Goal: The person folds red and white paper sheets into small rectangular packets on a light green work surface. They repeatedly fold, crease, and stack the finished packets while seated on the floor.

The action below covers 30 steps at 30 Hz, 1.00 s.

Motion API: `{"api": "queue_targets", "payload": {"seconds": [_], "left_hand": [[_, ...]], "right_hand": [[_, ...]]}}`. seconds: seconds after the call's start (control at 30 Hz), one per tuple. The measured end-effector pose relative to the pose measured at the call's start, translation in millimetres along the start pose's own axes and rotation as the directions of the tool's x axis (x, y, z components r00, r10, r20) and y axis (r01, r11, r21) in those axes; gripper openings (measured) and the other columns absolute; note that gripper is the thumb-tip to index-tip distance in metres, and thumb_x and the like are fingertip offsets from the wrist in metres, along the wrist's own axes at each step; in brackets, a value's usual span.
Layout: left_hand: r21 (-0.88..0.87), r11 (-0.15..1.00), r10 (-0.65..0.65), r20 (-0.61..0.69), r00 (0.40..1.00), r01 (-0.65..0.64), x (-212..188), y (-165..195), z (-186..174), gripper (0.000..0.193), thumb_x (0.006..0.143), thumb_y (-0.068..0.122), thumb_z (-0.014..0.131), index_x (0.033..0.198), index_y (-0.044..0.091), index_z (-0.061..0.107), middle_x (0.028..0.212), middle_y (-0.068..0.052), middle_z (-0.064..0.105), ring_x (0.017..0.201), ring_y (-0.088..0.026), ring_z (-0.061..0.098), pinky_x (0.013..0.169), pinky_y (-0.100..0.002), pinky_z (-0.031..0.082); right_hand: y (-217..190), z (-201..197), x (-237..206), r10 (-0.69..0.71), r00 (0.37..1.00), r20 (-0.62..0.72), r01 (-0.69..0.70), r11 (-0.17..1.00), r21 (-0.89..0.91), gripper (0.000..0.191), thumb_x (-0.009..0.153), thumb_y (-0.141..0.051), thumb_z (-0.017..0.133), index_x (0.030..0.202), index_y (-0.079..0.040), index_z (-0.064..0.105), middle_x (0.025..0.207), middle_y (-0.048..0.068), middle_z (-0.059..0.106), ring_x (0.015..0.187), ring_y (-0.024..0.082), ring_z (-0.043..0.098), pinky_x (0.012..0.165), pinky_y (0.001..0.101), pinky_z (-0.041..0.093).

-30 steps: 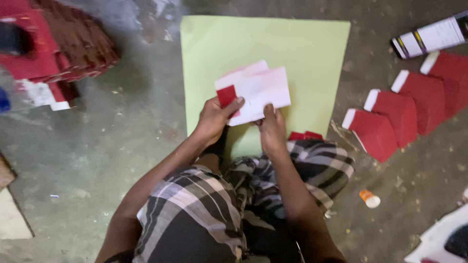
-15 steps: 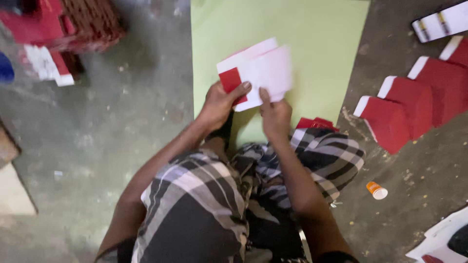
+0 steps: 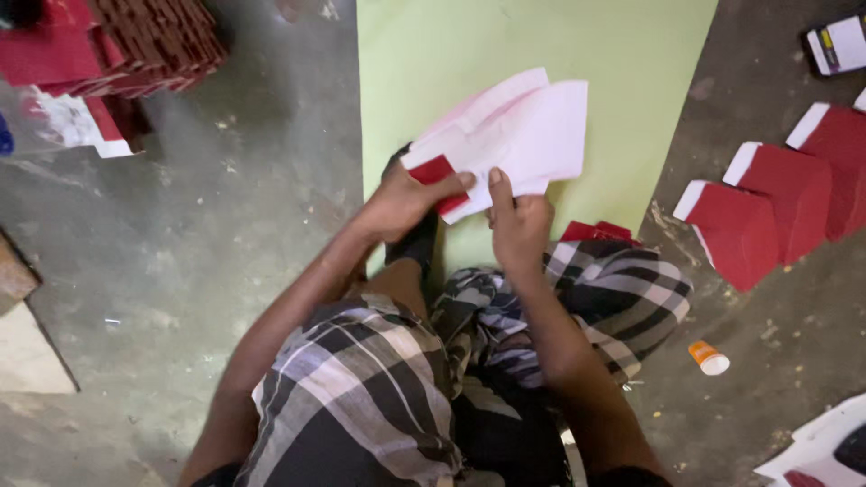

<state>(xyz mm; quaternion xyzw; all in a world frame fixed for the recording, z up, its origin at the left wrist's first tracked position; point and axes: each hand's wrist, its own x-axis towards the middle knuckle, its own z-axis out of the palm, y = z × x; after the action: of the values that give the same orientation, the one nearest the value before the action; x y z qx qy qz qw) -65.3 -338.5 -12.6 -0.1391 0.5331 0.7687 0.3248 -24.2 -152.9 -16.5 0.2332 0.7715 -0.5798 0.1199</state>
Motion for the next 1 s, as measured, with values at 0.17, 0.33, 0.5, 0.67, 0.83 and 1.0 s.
{"api": "queue_targets", "payload": {"seconds": [0.17, 0.33, 0.5, 0.67, 0.83, 1.0], "left_hand": [[0.036, 0.995, 0.090, 0.010, 0.996, -0.090, -8.6, -11.5, -2.8, 0.047, 0.090, 0.013, 0.079, 0.132, 0.002, 0.060, 0.118, -0.003, 0.070, 0.107, -0.012, 0.063, 0.096, -0.031, 0.054], [0.058, 0.998, -0.035, 0.039, 0.999, 0.033, -11.8, -19.0, -8.7, 0.041, 0.092, 0.014, 0.079, 0.127, -0.003, 0.068, 0.116, -0.007, 0.075, 0.105, -0.013, 0.068, 0.095, -0.031, 0.057], [0.139, 0.986, 0.093, -0.018, 0.996, -0.089, -15.4, -21.6, -14.2, 0.039, 0.091, 0.014, 0.078, 0.125, 0.000, 0.066, 0.108, -0.002, 0.074, 0.097, -0.008, 0.066, 0.085, -0.026, 0.057], [0.280, 0.917, -0.181, -0.344, 0.922, 0.284, -28.0, -37.9, -20.0, 0.031, 0.091, 0.014, 0.081, 0.118, -0.001, 0.078, 0.083, -0.010, 0.072, 0.066, -0.015, 0.058, 0.056, -0.032, 0.044], [0.633, 0.772, 0.314, -0.298, 0.901, -0.059, -46.4, -48.7, -45.7, 0.039, 0.089, 0.005, 0.076, 0.128, 0.006, 0.075, 0.112, -0.013, 0.077, 0.094, -0.017, 0.071, 0.077, -0.030, 0.058], [0.940, 0.187, 0.505, 0.158, 0.848, -0.287, -61.8, -61.0, -57.2, 0.051, 0.088, -0.004, 0.069, 0.136, 0.011, 0.073, 0.133, -0.016, 0.074, 0.110, -0.028, 0.072, 0.084, -0.034, 0.059]], "right_hand": [[-7.1, 1.9, -11.8, 0.057, 0.995, 0.083, -0.071, 0.981, 0.179, 0.037, 0.102, -0.031, 0.068, 0.076, -0.004, 0.068, 0.057, -0.001, 0.057, 0.048, 0.006, 0.050, 0.045, 0.0255, 0.038], [4.5, 4.9, -15.3, 0.079, 0.995, 0.057, -0.089, 0.976, 0.197, 0.034, 0.101, -0.027, 0.071, 0.079, -0.001, 0.067, 0.059, 0.000, 0.058, 0.047, 0.007, 0.049, 0.044, 0.0260, 0.037], [23.5, 13.3, -8.2, -0.036, 0.998, 0.055, 0.032, 0.998, 0.061, 0.025, 0.102, -0.023, 0.066, 0.087, -0.004, 0.071, 0.059, -0.002, 0.061, 0.049, 0.007, 0.055, 0.044, 0.0254, 0.041], [37.6, 47.8, -15.7, 0.069, 0.975, 0.209, -0.140, 0.927, 0.347, 0.024, 0.100, -0.022, 0.067, 0.108, 0.001, 0.067, 0.067, 0.003, 0.064, 0.046, 0.010, 0.051, 0.042, 0.0276, 0.043], [49.1, 43.0, -10.8, 0.353, 0.864, 0.360, -0.435, 0.882, 0.180, 0.048, 0.099, -0.023, 0.065, 0.138, -0.006, 0.043, 0.068, 0.006, 0.065, 0.049, 0.014, 0.061, 0.047, 0.0301, 0.056], [73.6, -14.8, -6.6, 0.043, 0.957, 0.287, -0.094, 0.982, 0.165, 0.045, 0.105, -0.012, 0.065, 0.145, 0.000, 0.050, 0.094, 0.003, 0.069, 0.082, 0.011, 0.067, 0.075, 0.0273, 0.061]]}}
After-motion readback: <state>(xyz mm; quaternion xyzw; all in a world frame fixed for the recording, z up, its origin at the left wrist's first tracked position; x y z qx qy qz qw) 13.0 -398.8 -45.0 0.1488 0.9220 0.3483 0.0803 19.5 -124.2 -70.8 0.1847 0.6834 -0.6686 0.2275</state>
